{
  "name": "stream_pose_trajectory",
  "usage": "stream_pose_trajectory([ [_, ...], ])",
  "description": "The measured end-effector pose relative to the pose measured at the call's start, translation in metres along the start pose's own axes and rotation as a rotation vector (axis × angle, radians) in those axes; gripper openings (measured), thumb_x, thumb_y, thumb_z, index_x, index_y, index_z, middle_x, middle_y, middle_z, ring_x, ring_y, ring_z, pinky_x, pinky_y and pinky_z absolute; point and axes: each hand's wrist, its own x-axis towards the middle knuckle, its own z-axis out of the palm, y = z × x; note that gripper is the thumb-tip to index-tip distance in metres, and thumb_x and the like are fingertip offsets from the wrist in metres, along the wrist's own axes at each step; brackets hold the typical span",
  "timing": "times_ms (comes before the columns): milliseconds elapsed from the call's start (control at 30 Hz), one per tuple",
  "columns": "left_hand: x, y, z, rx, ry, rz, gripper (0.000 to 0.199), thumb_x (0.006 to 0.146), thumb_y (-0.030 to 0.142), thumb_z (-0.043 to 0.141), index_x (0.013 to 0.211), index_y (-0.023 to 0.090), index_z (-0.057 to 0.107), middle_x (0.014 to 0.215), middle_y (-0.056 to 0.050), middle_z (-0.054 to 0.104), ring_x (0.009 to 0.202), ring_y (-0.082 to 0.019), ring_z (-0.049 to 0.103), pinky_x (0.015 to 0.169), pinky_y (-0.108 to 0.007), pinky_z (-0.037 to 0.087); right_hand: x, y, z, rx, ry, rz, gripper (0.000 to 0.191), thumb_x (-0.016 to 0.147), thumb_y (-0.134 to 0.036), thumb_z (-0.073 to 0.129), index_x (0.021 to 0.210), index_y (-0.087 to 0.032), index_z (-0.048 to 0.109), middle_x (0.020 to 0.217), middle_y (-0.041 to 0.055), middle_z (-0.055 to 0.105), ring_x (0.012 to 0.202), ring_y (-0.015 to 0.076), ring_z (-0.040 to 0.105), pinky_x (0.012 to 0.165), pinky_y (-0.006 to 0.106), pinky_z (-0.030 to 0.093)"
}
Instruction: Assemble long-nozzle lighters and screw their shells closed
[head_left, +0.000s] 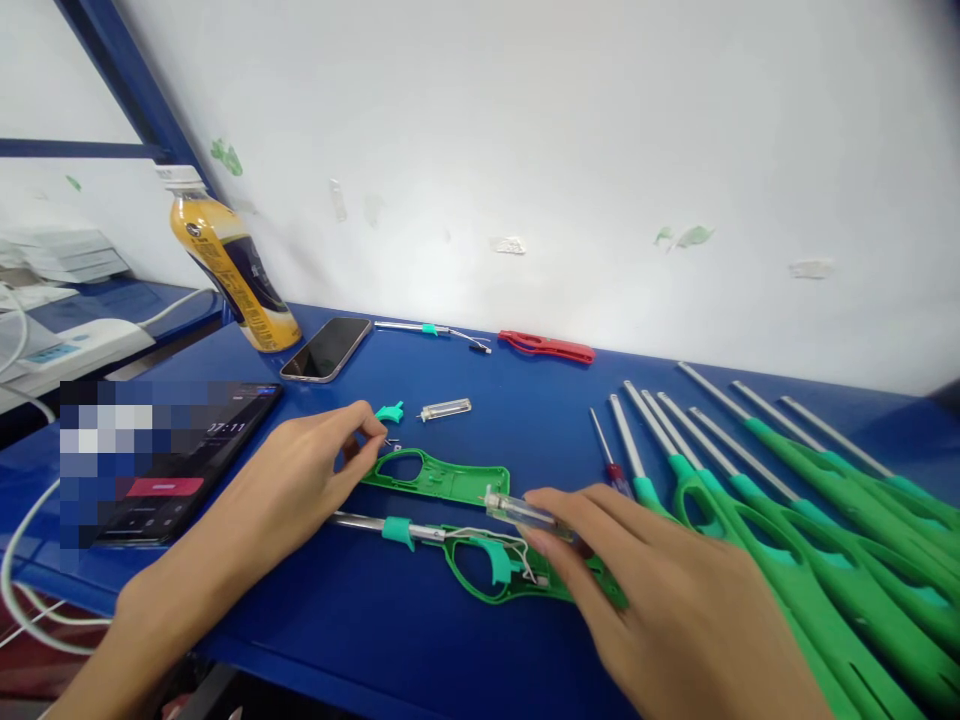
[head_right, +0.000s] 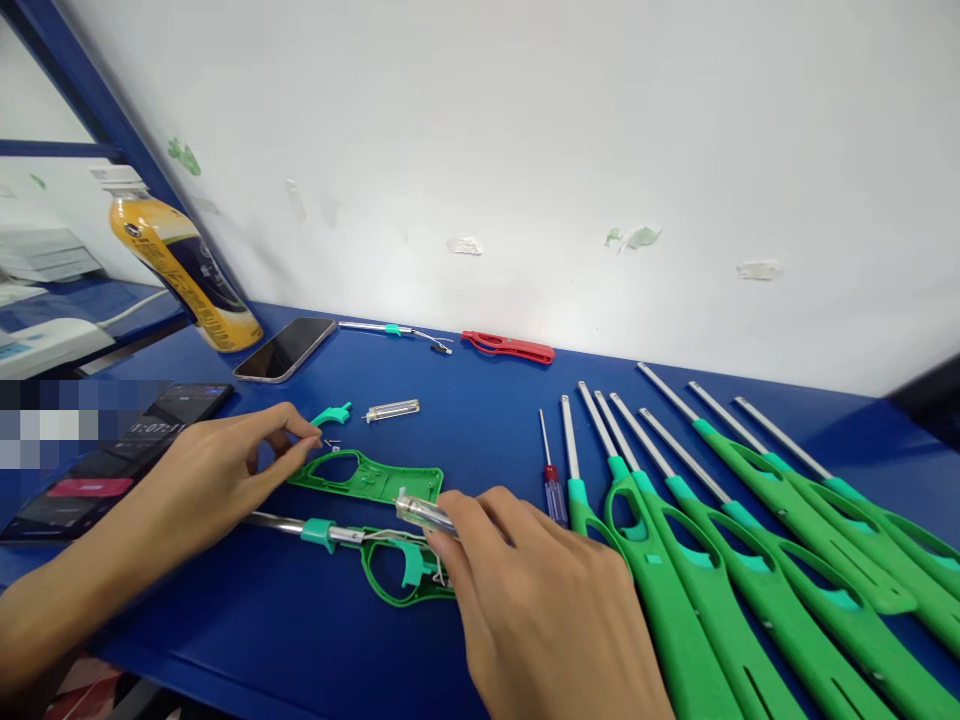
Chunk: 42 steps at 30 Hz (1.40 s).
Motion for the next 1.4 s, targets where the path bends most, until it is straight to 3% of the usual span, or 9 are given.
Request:
stream_pose_trajectory([
  [100, -0.001, 0.001, -0.001, -0.001, 0.023, 0.028, 0.025, 0.103, 0.045, 0.053, 0.095, 0.026, 0.069, 0.08, 0.001, 0.074, 0.062, -0.018, 0.063, 0.065, -0.03, 0.047, 0.0, 0.001, 0.001, -0.003, -0.017, -0.007, 0.026, 0.114, -0.03, 0.046, 0.116, -0.027, 0.072, 0.102, -0.0014, 0.083, 0.066, 0.014, 0.076, 0.045, 0.029, 0.042],
  [267, 0.0, -0.005, -0.001, -0.023, -0.009, 0.078, 0.035, 0.106, 0.052, 0.052, 0.103, 0.029, 0.078, 0.11, -0.003, 0.079, 0.089, -0.024, 0.073, 0.081, -0.034, 0.051, -0.002, 0.004, 0.002, -0.015, -0.049, -0.025, 0.02, 0.112, -0.03, 0.05, 0.12, -0.028, 0.069, 0.105, -0.0013, 0.082, 0.076, 0.0155, 0.079, 0.045, 0.028, 0.043],
  [667, 0.002, -0.003, 0.009, -0.051, -0.066, 0.083, 0.042, 0.108, 0.055, 0.05, 0.117, 0.029, 0.082, 0.113, -0.004, 0.077, 0.091, -0.024, 0.074, 0.08, -0.034, 0.052, -0.002, 0.001, 0.002, -0.01, -0.037, -0.009, 0.019, 0.113, -0.032, 0.05, 0.117, -0.029, 0.068, 0.098, -0.0039, 0.08, 0.071, 0.0152, 0.077, 0.047, 0.03, 0.043],
  [800, 0.002, -0.005, 0.014, -0.065, -0.077, 0.096, 0.046, 0.11, 0.056, 0.044, 0.114, 0.031, 0.082, 0.113, -0.003, 0.074, 0.094, -0.023, 0.074, 0.083, -0.034, 0.052, -0.003, 0.001, 0.003, -0.015, -0.064, -0.028, 0.019, 0.113, -0.03, 0.049, 0.119, -0.028, 0.067, 0.102, -0.0036, 0.08, 0.078, 0.0158, 0.079, 0.046, 0.03, 0.043],
  [933, 0.002, -0.006, 0.015, -0.065, -0.078, 0.098, 0.044, 0.109, 0.054, 0.045, 0.104, 0.028, 0.081, 0.111, -0.003, 0.072, 0.094, -0.022, 0.073, 0.082, -0.033, 0.05, -0.002, 0.002, 0.004, -0.015, -0.076, -0.034, 0.017, 0.113, -0.03, 0.05, 0.121, -0.029, 0.065, 0.101, -0.004, 0.08, 0.081, 0.0164, 0.08, 0.048, 0.031, 0.044],
  [1233, 0.002, -0.003, 0.012, -0.066, -0.068, 0.082, 0.037, 0.108, 0.049, 0.046, 0.101, 0.026, 0.074, 0.109, -0.003, 0.071, 0.089, -0.022, 0.071, 0.08, -0.033, 0.048, -0.006, 0.003, 0.003, -0.018, -0.06, -0.044, 0.017, 0.113, -0.031, 0.05, 0.12, -0.029, 0.066, 0.101, -0.0041, 0.08, 0.079, 0.0161, 0.08, 0.046, 0.03, 0.043],
  [1400, -0.001, 0.013, 0.0, -0.113, 0.009, 0.056, 0.023, 0.106, 0.043, 0.057, 0.104, 0.026, 0.072, 0.09, 0.002, 0.074, 0.063, -0.014, 0.06, 0.065, -0.028, 0.046, -0.003, 0.003, 0.003, -0.001, -0.042, -0.015, 0.016, 0.112, -0.031, 0.052, 0.121, -0.03, 0.066, 0.105, -0.0052, 0.081, 0.078, 0.0145, 0.079, 0.047, 0.03, 0.043],
])
